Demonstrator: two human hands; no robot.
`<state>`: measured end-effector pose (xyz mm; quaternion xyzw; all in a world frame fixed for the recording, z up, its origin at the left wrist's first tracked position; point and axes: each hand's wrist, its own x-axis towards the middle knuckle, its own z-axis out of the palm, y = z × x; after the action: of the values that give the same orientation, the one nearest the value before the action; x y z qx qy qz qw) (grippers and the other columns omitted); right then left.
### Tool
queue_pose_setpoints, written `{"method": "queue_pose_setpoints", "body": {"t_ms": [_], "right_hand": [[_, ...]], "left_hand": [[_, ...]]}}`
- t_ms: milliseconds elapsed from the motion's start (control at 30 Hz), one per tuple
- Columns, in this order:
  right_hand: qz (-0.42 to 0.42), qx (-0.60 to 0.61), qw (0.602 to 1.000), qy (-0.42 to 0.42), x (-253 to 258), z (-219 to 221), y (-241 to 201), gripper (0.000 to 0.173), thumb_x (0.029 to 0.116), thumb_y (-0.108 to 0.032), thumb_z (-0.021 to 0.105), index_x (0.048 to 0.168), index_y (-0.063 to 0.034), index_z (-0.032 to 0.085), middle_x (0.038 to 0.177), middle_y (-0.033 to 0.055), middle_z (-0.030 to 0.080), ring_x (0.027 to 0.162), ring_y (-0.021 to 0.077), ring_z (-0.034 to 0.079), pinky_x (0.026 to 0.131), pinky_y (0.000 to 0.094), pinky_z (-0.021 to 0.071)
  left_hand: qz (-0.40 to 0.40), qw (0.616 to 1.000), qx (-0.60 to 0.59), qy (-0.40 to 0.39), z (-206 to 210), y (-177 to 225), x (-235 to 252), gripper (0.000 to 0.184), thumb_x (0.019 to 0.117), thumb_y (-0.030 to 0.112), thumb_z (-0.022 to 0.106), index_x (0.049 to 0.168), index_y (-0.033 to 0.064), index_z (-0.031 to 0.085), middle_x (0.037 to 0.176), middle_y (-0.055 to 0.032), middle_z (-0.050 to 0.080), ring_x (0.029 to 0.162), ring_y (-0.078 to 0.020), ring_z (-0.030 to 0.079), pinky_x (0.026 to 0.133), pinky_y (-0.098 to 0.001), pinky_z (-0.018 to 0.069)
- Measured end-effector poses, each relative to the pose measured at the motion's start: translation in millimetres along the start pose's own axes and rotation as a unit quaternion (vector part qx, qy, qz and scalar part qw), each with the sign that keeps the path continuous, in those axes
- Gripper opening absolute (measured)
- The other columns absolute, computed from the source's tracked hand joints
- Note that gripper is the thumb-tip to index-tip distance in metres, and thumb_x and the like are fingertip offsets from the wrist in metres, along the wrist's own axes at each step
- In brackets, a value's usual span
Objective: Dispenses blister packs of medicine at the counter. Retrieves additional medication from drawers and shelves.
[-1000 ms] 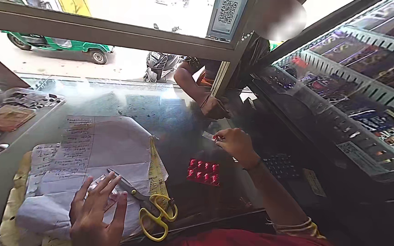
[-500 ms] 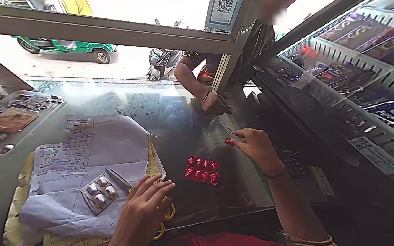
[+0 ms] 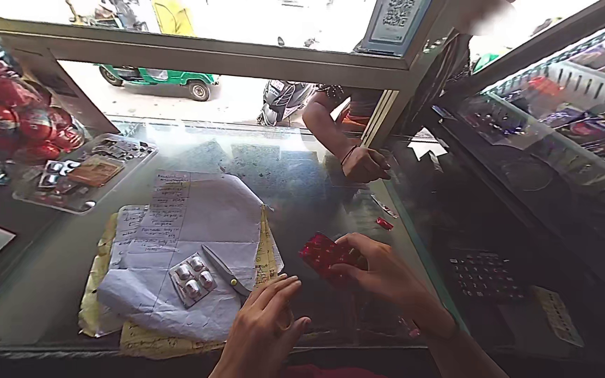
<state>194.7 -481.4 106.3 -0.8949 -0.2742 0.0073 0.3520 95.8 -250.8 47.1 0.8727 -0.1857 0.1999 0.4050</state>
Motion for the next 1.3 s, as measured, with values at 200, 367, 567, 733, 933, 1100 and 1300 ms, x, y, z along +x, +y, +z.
{"method": "queue_pose_setpoints", "body": {"t_ms": [200,367,567,733,933,1100,1300], "right_hand": [[-0.169,0.193,0.966,0.007,-0.6,46.1,-45.1,0.031,0.0936,-0.023,0.073,0.109,0.0026,0.066,0.099,0.0065,0.072,0.09,0.0008,0.07,0.078,0.015,0.0595],[-0.191,0.079,0.978,0.004,11.7,11.1,-31.9,0.029,0.0983,-0.025,0.067,0.109,0.001,0.075,0.094,0.0106,0.074,0.084,0.012,0.072,0.076,0.0228,0.0594],[0.29,-0.25,0.922,0.064,69.1,-72.3,61.5,0.024,0.1022,-0.022,0.064,0.109,-0.0024,0.076,0.105,0.0255,0.072,0.102,0.0472,0.067,0.084,0.0668,0.0499],[0.298,-0.22,0.927,0.058,85.1,-62.9,100.2,0.028,0.1034,-0.022,0.061,0.12,-0.0034,0.073,0.117,0.0232,0.071,0.115,0.0429,0.065,0.096,0.0623,0.0476],[0.196,0.123,0.945,0.232,67.2,-84.8,117.2,0.025,0.1098,-0.01,0.041,0.118,-0.0002,0.062,0.095,0.0108,0.063,0.082,0.0161,0.056,0.076,0.0357,0.0461],[0.239,0.319,0.869,0.295,61.6,-85.8,123.1,0.022,0.1082,-0.025,0.045,0.096,-0.0123,0.059,0.082,-0.0034,0.049,0.075,0.0085,0.051,0.075,0.0308,0.0467],[0.234,0.415,0.83,0.291,59.9,-88.7,119.3,0.028,0.1085,-0.031,0.04,0.086,-0.0205,0.053,0.074,-0.0073,0.051,0.066,0.0065,0.051,0.067,0.0278,0.0484]], "left_hand": [[-0.108,0.946,-0.242,0.185,-9.8,5.8,-0.5,0.069,0.0835,0.017,0.08,0.138,-0.0084,0.046,0.125,-0.0058,0.067,0.104,-0.0068,0.071,0.088,-0.0253,0.0616],[-0.14,0.913,-0.317,0.213,-31.9,-4.9,-4.1,0.058,0.0818,-0.005,0.073,0.132,0.0056,0.046,0.098,0.0128,0.073,0.082,-0.0056,0.073,0.076,-0.0256,0.0641],[-0.143,0.931,-0.286,0.174,-36.2,-12.3,-1.8,0.056,0.0791,-0.014,0.066,0.13,0.0007,0.047,0.098,0.0109,0.073,0.079,-0.0049,0.073,0.075,-0.0251,0.0643],[-0.143,0.957,-0.233,0.095,-22.9,-7.0,10.0,0.052,0.0818,-0.01,0.069,0.13,-0.0086,0.05,0.105,-0.0009,0.073,0.079,-0.0046,0.073,0.072,-0.0246,0.0643],[-0.126,0.977,-0.158,0.06,-6.4,-4.5,20.2,0.041,0.0859,-0.005,0.069,0.125,-0.0104,0.058,0.113,-0.0145,0.071,0.084,-0.0063,0.074,0.074,-0.0225,0.0634],[-0.15,0.976,-0.147,0.051,-6.2,-7.6,18.9,0.041,0.086,-0.003,0.069,0.125,-0.0101,0.058,0.11,-0.0141,0.072,0.082,-0.0071,0.075,0.073,-0.0229,0.0631],[-0.151,0.978,-0.134,0.044,-6.0,-10.0,16.1,0.042,0.0867,-0.001,0.07,0.126,-0.0097,0.058,0.11,-0.0127,0.073,0.08,-0.0051,0.074,0.072,-0.0213,0.0626]]}}
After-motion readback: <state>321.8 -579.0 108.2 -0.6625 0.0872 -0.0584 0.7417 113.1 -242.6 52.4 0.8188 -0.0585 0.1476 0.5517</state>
